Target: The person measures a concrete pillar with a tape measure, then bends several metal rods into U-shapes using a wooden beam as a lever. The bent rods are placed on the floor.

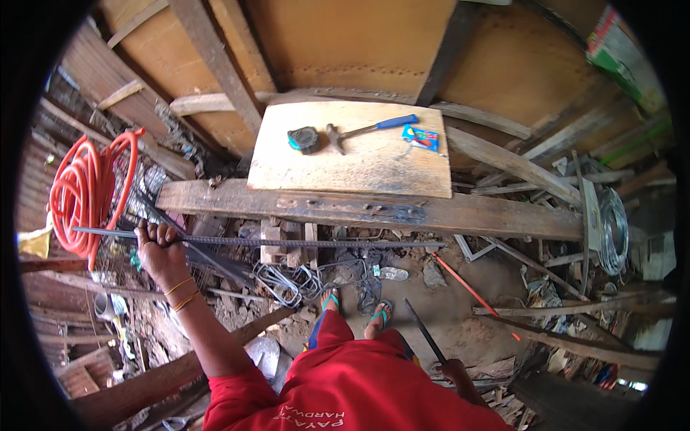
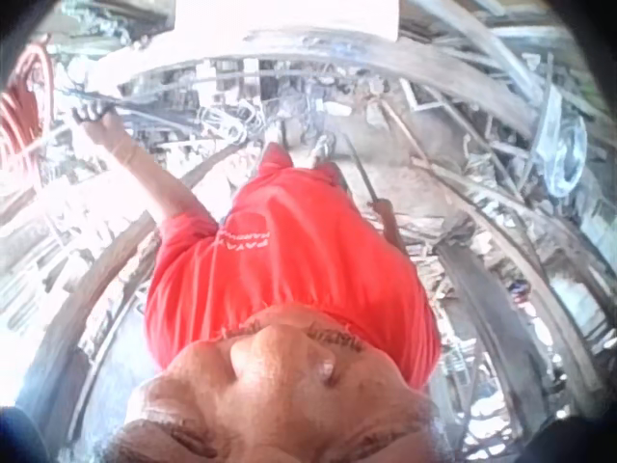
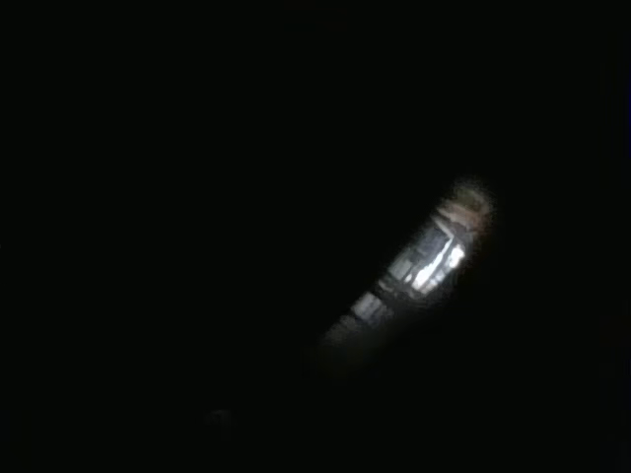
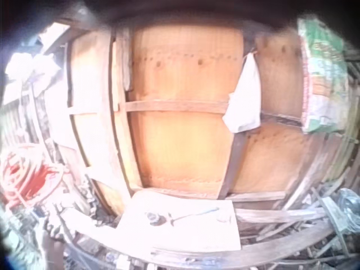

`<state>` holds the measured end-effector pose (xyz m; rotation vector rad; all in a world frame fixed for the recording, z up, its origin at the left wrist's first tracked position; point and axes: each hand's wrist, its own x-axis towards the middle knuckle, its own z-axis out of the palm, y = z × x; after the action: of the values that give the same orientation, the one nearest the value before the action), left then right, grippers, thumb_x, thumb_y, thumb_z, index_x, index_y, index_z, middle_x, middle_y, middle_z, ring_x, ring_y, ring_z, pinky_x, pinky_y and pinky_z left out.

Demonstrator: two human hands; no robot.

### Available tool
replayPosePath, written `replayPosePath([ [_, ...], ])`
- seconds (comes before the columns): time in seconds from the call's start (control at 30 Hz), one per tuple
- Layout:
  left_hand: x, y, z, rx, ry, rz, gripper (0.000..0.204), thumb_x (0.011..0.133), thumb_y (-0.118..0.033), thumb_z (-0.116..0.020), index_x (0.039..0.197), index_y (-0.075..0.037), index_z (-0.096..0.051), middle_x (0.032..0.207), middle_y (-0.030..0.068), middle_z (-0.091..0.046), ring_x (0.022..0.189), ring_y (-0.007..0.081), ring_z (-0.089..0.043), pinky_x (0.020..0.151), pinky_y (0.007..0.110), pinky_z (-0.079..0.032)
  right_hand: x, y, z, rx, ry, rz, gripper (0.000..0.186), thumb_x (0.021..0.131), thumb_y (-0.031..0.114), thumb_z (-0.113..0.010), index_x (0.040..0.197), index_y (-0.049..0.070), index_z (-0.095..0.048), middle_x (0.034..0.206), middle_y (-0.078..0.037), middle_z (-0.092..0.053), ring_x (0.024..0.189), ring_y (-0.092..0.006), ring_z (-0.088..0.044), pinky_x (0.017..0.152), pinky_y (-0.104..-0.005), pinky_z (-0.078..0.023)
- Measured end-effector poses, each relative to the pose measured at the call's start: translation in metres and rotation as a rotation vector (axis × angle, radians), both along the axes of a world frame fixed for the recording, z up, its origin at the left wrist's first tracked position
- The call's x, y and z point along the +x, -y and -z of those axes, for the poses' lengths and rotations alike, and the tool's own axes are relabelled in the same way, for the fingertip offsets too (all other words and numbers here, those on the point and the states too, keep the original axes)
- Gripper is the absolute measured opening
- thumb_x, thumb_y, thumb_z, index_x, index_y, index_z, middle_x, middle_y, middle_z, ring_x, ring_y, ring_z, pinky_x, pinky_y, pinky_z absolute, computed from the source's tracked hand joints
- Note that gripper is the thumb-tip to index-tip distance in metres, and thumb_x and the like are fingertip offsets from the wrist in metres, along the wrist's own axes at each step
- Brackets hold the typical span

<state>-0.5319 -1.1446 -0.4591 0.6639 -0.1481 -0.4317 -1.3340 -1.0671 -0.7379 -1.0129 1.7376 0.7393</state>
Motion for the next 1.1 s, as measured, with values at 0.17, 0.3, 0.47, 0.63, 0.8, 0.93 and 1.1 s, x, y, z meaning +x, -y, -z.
replayPosePath([
  [0.17,0.049,0.058,0.054,-0.081,-0.171,0.114,0.026,0.110,-0.030,-0.047,0.094,-0.010,-0.052,0.065,-0.0043,-0.033,0.049,0.0088,-0.032,0.044,0.026,-0.032,-0.013,-0.046,-0.022,0.020,-0.082,0.242,0.035,0.087,0.035,-0.077,0.098,0.002,-0.069,0.062,-0.009,-0.061,0.047,-0.0219,-0.059,0.044,-0.0382,-0.049],
  [0.3,0.064,0.106,0.080,0.016,-0.176,0.017,0.027,0.109,-0.029,-0.047,0.088,-0.012,-0.049,0.064,-0.0045,-0.033,0.049,0.0095,-0.030,0.044,0.026,-0.031,0.009,-0.074,-0.044,-0.035,-0.097,0.572,0.028,0.087,0.029,-0.078,0.095,0.004,-0.068,0.057,-0.005,-0.054,0.044,-0.0180,-0.051,0.040,-0.0360,-0.041],
  [0.47,0.084,0.139,0.112,0.221,-0.199,-0.018,0.027,0.109,-0.023,-0.045,0.084,-0.013,-0.045,0.062,-0.0041,-0.031,0.048,0.0102,-0.031,0.043,0.028,-0.031,0.059,-0.087,-0.074,-0.048,-0.054,0.716,0.024,0.088,0.025,-0.078,0.091,0.005,-0.065,0.054,-0.003,-0.049,0.040,-0.0148,-0.045,0.037,-0.0344,-0.033],
  [0.63,0.121,0.140,0.153,0.203,-0.291,0.023,0.033,0.109,-0.022,-0.044,0.077,-0.014,-0.042,0.060,-0.0041,-0.031,0.047,0.0103,-0.031,0.042,0.027,-0.031,0.109,-0.098,-0.089,-0.110,-0.033,0.793,0.026,0.087,0.025,-0.078,0.091,0.005,-0.063,0.055,-0.003,-0.049,0.040,-0.0149,-0.046,0.036,-0.0343,-0.033],
  [0.8,0.138,0.147,0.179,0.205,-0.364,0.029,0.035,0.108,-0.022,-0.045,0.075,-0.014,-0.039,0.059,-0.0038,-0.030,0.045,0.0110,-0.030,0.041,0.028,-0.030,0.137,-0.100,-0.101,-0.170,0.002,0.793,0.026,0.088,0.024,-0.078,0.087,0.005,-0.061,0.055,-0.002,-0.048,0.039,-0.0145,-0.044,0.036,-0.0344,-0.031],
  [0.93,0.135,0.154,0.200,0.302,-0.345,0.030,0.035,0.108,-0.023,-0.046,0.074,-0.015,-0.039,0.058,-0.0033,-0.031,0.045,0.0115,-0.031,0.042,0.029,-0.030,0.150,-0.096,-0.119,-0.187,0.008,0.826,0.025,0.090,0.018,-0.076,0.080,0.007,-0.056,0.055,-0.001,-0.046,0.037,-0.0125,-0.037,0.034,-0.0330,-0.024],
  [1.1,0.127,0.154,0.222,0.382,-0.368,0.007,0.032,0.109,-0.025,-0.044,0.080,-0.013,-0.046,0.069,-0.0007,-0.043,0.054,0.0141,-0.040,0.047,0.029,-0.036,0.160,-0.106,-0.134,-0.359,0.011,0.841,0.024,0.088,0.022,-0.076,0.083,0.005,-0.060,0.056,-0.001,-0.048,0.041,-0.0131,-0.044,0.038,-0.0346,-0.031],
])
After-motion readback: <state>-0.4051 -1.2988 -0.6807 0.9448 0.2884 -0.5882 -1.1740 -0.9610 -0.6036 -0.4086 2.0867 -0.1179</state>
